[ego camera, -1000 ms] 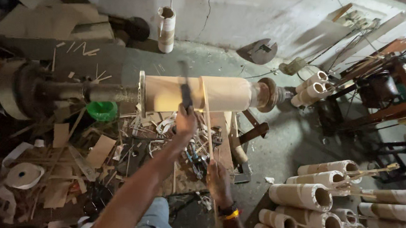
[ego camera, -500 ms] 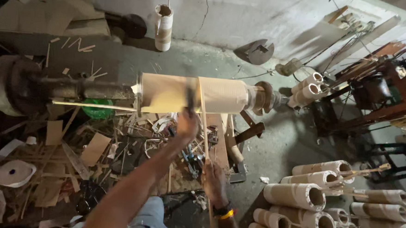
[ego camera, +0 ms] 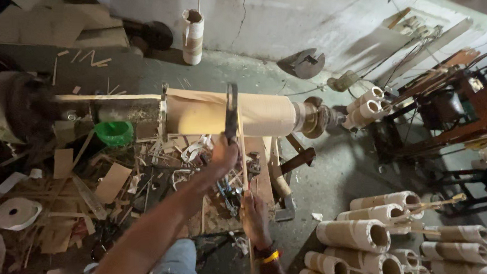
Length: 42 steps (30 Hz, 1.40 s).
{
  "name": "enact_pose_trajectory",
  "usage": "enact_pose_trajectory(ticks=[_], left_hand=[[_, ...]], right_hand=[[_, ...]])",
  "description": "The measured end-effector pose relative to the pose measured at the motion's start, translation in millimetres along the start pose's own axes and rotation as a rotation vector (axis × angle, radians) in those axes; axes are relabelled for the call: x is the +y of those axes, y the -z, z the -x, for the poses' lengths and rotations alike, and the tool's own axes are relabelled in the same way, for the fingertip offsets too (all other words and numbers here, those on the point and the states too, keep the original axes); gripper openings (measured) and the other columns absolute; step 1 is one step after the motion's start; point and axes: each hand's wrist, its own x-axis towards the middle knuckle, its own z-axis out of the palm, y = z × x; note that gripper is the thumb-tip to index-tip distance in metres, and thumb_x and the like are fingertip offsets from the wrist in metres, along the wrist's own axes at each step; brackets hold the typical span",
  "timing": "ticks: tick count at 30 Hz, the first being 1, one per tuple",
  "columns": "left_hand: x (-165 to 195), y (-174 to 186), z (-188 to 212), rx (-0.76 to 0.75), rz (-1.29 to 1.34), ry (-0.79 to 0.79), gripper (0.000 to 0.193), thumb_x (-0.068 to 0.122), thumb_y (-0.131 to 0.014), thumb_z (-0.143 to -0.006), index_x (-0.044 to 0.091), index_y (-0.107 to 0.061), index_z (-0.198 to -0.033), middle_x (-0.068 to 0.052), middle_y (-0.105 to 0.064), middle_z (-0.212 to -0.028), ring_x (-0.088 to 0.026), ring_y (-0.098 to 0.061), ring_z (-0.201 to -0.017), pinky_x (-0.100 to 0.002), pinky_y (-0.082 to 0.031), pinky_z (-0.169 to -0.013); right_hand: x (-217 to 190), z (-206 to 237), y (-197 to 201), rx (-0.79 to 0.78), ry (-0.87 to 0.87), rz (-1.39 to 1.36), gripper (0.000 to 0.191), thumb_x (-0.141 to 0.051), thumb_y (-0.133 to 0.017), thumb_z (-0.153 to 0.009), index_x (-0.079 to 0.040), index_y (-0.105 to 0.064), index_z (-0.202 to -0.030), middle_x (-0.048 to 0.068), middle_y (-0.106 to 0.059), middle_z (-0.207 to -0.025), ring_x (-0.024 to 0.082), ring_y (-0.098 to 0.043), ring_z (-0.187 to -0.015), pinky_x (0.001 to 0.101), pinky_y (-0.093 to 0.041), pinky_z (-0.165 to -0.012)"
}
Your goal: The person winds a thin thread onto a rotating cylindrical spool using a flat wooden guide. They hold the guide against the spool and move it back and forth to lay the thread in even layers.
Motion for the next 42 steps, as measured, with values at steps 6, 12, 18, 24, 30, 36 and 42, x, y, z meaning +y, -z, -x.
enact_pose_trajectory(ticks=[6, 12, 18, 24, 30, 36, 42], left_hand=[[0.8, 4.6, -3.4, 0.052, -0.338, -0.158, 0.024, 0.019, -0.049, -0.108, -0.002, -0.059, -0.104, -0.008, -0.067, -0.065, -0.015, -0.065, -0.049, -0.033, -0.054, -0.041], [-6.5, 4.6, -14.2, 0.215, 0.092, -0.221, 0.021, 0.022, -0.051, -0.105, 0.002, -0.053, -0.11, -0.009, -0.058, -0.064, -0.019, -0.056, -0.046, -0.039, -0.043, -0.039], [-4.8, 1.2, -13.6, 0.129, 0.302, -0.082, 0.024, 0.025, -0.049, -0.104, 0.004, -0.047, -0.116, -0.009, -0.057, -0.065, -0.02, -0.055, -0.046, -0.038, -0.046, -0.038], [-3.8, 0.4, -14.1, 0.078, 0.193, -0.154, 0.023, 0.022, -0.051, -0.104, 0.002, -0.052, -0.117, -0.013, -0.06, -0.065, -0.02, -0.057, -0.044, -0.037, -0.046, -0.038], [-4.1, 3.2, -11.2, 0.03, 0.086, -0.101, 0.028, 0.026, -0.05, -0.108, -0.001, -0.057, -0.109, -0.008, -0.064, -0.067, -0.017, -0.061, -0.048, -0.033, -0.049, -0.038], [-16.3, -2.4, -16.6, 0.065, -0.189, -0.109, 0.029, 0.03, -0.049, -0.109, 0.002, -0.054, -0.117, -0.008, -0.066, -0.069, -0.017, -0.064, -0.05, -0.033, -0.051, -0.04], [-24.3, -2.3, -19.2, 0.07, -0.196, -0.206, 0.027, 0.017, -0.052, -0.103, -0.002, -0.045, -0.12, -0.015, -0.064, -0.071, -0.022, -0.062, -0.052, -0.039, -0.05, -0.043]], right_hand=[[-6.3, 3.1, -1.2, 0.06, -0.038, 0.091, 0.043, -0.048, -0.048, -0.104, -0.015, -0.05, -0.078, -0.006, -0.041, -0.056, 0.006, -0.037, -0.043, 0.025, -0.029, -0.038], [-7.9, 1.8, -2.8, 0.039, -0.044, 0.003, 0.043, -0.046, -0.052, -0.106, -0.013, -0.049, -0.078, -0.006, -0.039, -0.056, 0.005, -0.036, -0.043, 0.0244, -0.029, -0.038], [-3.8, 3.8, -1.0, 0.082, -0.046, 0.086, 0.043, -0.048, -0.052, -0.103, -0.013, -0.051, -0.078, -0.005, -0.041, -0.055, 0.006, -0.038, -0.042, 0.0257, -0.03, -0.038], [3.4, 1.9, 1.6, 0.012, -0.032, 0.013, 0.044, -0.05, -0.05, -0.104, -0.015, -0.048, -0.078, -0.006, -0.04, -0.056, 0.006, -0.036, -0.042, 0.0244, -0.026, -0.038], [4.7, 5.1, 3.0, 0.027, 0.012, 0.083, 0.042, -0.049, -0.05, -0.104, -0.015, -0.051, -0.079, -0.006, -0.041, -0.058, 0.006, -0.038, -0.046, 0.0242, -0.029, -0.041], [7.6, 9.7, 1.8, 0.013, 0.006, -0.025, 0.038, -0.045, -0.053, -0.105, -0.016, -0.05, -0.081, -0.007, -0.041, -0.062, 0.005, -0.038, -0.049, 0.0247, -0.029, -0.042], [3.6, 10.8, -1.8, 0.044, -0.024, 0.018, 0.039, -0.045, -0.051, -0.105, -0.015, -0.051, -0.08, -0.006, -0.04, -0.06, 0.005, -0.038, -0.047, 0.0249, -0.029, -0.041]])
